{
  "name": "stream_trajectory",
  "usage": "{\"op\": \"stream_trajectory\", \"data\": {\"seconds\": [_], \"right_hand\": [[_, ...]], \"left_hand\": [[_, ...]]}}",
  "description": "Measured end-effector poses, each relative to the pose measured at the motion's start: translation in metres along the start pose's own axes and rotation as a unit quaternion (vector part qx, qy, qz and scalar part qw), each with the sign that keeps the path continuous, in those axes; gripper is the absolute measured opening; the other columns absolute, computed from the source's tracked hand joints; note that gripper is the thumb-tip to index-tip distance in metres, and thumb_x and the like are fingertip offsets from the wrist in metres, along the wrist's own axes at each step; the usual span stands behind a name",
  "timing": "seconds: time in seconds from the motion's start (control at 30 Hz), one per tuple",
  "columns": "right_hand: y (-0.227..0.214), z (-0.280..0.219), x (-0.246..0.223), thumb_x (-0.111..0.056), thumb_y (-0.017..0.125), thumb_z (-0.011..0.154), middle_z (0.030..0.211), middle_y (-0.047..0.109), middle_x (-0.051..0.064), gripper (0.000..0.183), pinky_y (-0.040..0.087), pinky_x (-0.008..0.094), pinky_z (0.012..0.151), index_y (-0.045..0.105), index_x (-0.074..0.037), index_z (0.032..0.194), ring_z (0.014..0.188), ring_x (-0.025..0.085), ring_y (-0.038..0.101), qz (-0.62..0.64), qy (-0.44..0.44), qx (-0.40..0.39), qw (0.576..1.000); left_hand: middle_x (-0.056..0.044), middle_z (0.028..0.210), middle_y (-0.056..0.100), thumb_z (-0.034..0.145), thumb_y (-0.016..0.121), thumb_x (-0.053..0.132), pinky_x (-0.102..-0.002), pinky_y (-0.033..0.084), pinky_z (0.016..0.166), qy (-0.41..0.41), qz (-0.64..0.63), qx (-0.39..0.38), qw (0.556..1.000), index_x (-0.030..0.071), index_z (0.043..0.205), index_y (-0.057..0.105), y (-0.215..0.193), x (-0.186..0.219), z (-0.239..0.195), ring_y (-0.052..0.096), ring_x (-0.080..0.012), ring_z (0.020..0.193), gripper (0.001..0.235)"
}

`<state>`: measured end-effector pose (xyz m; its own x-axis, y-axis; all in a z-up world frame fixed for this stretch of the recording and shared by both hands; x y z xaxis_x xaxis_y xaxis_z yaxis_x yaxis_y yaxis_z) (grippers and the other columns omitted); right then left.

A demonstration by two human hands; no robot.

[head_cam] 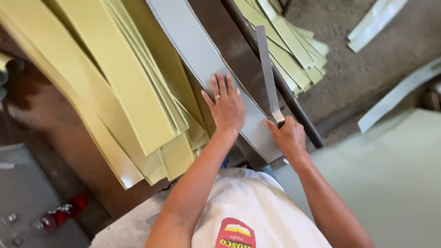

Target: Cutting a plastic or PVC strip using a hand saw on a workbench.

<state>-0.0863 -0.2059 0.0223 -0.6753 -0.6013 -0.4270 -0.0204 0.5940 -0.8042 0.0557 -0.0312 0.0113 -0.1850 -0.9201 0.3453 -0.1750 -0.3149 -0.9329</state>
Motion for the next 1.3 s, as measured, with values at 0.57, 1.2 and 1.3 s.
{"op": "stream_trajectory", "data": {"seconds": [0.57, 1.2, 1.3], "right_hand": [[-0.015, -0.109, 0.164, -0.053, 0.076, 0.086, 0.077, 0.067, 0.019, 0.056, 0.053, 0.045, 0.065, 0.063, 0.002, 0.081, 0.068, 0.032, 0.066, -0.002, 0.067, -0.017, 0.998], [-0.035, -0.121, 0.132, -0.057, 0.048, 0.098, 0.061, 0.062, 0.01, 0.05, 0.048, 0.038, 0.057, 0.068, -0.011, 0.09, 0.055, 0.022, 0.058, -0.014, 0.092, -0.295, 0.951], [-0.029, -0.12, 0.19, -0.052, 0.041, 0.118, 0.065, 0.045, 0.02, 0.065, 0.039, 0.055, 0.051, 0.049, 0.006, 0.09, 0.059, 0.035, 0.044, 0.246, 0.242, -0.183, 0.921]], "left_hand": [[-0.017, 0.17, 0.018, 0.107, 0.048, 0.032, -0.068, 0.0, 0.123, 0.081, 0.072, 0.072, 0.991, 0.011, 0.161, 0.037, 0.006, 0.006, -0.024, 0.013, -0.036, 0.159, 0.058], [-0.025, 0.171, 0.015, 0.107, 0.053, 0.028, -0.073, 0.003, 0.123, 0.081, 0.071, 0.053, 0.993, 0.006, 0.162, 0.032, 0.013, 0.006, -0.034, 0.014, -0.0423, 0.16, 0.063], [-0.026, 0.17, 0.014, 0.107, 0.054, 0.028, -0.074, 0.003, 0.123, 0.086, 0.076, 0.05, 0.992, 0.007, 0.162, 0.032, 0.012, 0.006, -0.036, 0.015, -0.044, 0.159, 0.062]]}}
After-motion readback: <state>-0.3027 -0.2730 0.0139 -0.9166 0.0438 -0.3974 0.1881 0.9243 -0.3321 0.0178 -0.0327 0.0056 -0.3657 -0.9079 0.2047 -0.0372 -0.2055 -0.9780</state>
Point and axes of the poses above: each hand's wrist, its own z-axis towards the middle knuckle, its own y-axis out of the palm, x = y × z, the point moved 8 cm from there along z, towards the middle knuckle
